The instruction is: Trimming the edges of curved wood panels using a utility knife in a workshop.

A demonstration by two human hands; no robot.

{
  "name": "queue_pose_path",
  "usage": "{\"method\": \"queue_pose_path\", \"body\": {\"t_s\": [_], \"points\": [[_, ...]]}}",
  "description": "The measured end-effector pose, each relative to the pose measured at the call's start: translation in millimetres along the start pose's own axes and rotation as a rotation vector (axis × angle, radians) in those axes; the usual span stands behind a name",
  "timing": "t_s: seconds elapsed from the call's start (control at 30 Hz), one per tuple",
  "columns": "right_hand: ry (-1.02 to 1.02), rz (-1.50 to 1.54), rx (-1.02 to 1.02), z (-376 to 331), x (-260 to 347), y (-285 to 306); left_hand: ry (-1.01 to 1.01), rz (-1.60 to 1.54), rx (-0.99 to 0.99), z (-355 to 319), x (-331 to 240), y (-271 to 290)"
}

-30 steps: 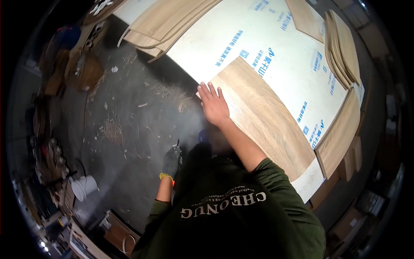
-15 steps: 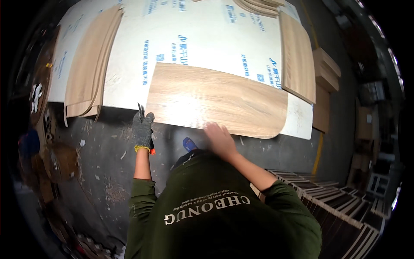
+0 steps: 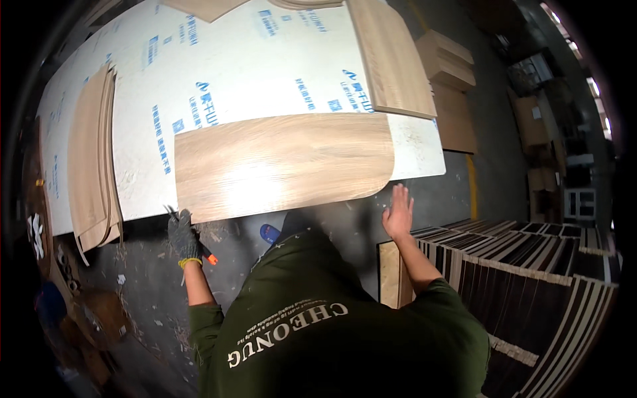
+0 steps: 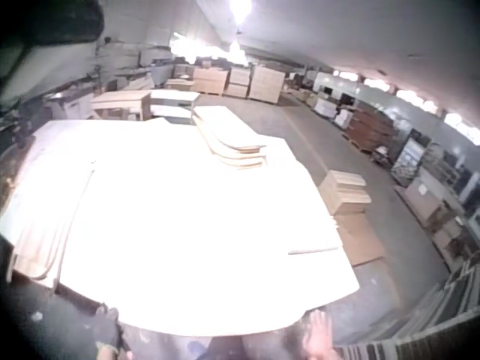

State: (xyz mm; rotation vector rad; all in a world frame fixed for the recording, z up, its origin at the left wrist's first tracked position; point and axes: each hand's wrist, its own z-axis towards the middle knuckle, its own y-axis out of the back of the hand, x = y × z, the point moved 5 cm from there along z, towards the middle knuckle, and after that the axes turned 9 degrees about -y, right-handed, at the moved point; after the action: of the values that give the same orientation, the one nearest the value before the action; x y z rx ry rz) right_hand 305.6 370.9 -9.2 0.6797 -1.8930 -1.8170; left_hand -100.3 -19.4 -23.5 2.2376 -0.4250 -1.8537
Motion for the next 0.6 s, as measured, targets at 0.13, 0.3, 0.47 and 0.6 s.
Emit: {"method": "queue_pose_path", "body": {"t_s": [0.13, 0.3, 0.47, 0.6], "points": [[-0.529, 0.788, -0.139, 11.0, -35.3, -48.7, 0.017, 0.008, 0.046, 2.7, -11.5, -12.2], [-0.864, 1.627, 0.178, 30.4, 24.6, -63.5, 0.071, -0.222, -0.065, 12.2, 33.6, 9.1], [-0.882, 1.805, 0.267, 27.0, 7.4, -70.0, -0.118, -0.015, -0.083, -27.7, 16.8, 9.8], [-0.964, 1.707, 0.405, 14.7, -14.0, -69.1, -0.028, -0.077, -0.078, -41.7, 23.4, 23.7]]}}
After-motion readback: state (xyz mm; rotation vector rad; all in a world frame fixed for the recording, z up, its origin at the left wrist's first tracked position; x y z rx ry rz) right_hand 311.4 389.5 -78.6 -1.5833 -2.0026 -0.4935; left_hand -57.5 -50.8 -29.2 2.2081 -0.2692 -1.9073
